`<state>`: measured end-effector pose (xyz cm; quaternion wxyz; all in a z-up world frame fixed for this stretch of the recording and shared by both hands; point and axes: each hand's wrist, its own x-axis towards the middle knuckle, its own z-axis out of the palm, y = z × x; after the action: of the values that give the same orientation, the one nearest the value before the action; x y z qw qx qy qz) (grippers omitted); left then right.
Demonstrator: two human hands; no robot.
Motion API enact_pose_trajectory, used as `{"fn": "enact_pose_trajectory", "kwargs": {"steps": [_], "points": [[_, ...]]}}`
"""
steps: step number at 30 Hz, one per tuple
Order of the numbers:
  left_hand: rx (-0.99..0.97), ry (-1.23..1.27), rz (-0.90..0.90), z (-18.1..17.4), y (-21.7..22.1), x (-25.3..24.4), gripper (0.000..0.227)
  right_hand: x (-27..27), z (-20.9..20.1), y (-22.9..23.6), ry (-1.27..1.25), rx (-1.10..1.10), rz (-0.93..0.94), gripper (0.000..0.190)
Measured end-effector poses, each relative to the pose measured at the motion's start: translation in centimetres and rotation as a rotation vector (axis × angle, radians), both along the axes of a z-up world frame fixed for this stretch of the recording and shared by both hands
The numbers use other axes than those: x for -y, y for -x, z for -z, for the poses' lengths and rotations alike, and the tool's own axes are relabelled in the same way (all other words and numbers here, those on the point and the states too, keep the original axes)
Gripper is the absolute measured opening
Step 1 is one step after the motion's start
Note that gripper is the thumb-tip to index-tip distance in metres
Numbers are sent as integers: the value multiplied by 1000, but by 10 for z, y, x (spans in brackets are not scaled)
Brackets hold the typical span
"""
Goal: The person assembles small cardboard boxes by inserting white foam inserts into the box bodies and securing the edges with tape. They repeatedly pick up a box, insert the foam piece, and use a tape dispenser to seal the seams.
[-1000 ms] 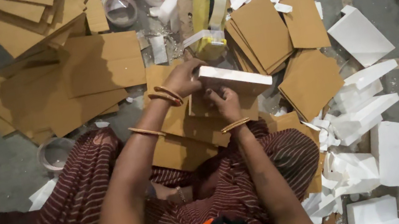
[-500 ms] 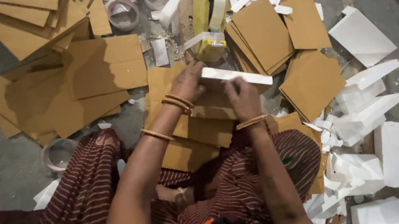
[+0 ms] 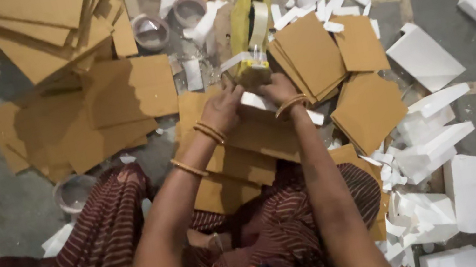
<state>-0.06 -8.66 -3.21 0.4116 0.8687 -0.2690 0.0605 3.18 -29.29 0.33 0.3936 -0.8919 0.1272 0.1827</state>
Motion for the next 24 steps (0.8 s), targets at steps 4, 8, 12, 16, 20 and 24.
{"fn": "enact_pose_trajectory", "kwargs": {"steps": [4, 8, 12, 16, 20, 24], "points": [[14, -48, -27, 2, 15, -5, 39, 13, 22, -1, -172, -70, -28, 31], [38, -67, -31, 4, 24, -4, 33, 26, 38, -1, -211, -153, -31, 34], [71, -40, -46, 9, 35, -6, 31, 35, 51, -7, 108, -225, -222, 48], [134, 42, -63, 14, 39, -7, 35, 33, 32, 1, 379, -125, -407, 46], [105, 3, -61, 12, 40, -9, 40, 25, -28, 32, 586, -86, -207, 47], [71, -31, -62, 10, 40, -12, 39, 16, -68, 72, 204, 121, -19, 59]]}}
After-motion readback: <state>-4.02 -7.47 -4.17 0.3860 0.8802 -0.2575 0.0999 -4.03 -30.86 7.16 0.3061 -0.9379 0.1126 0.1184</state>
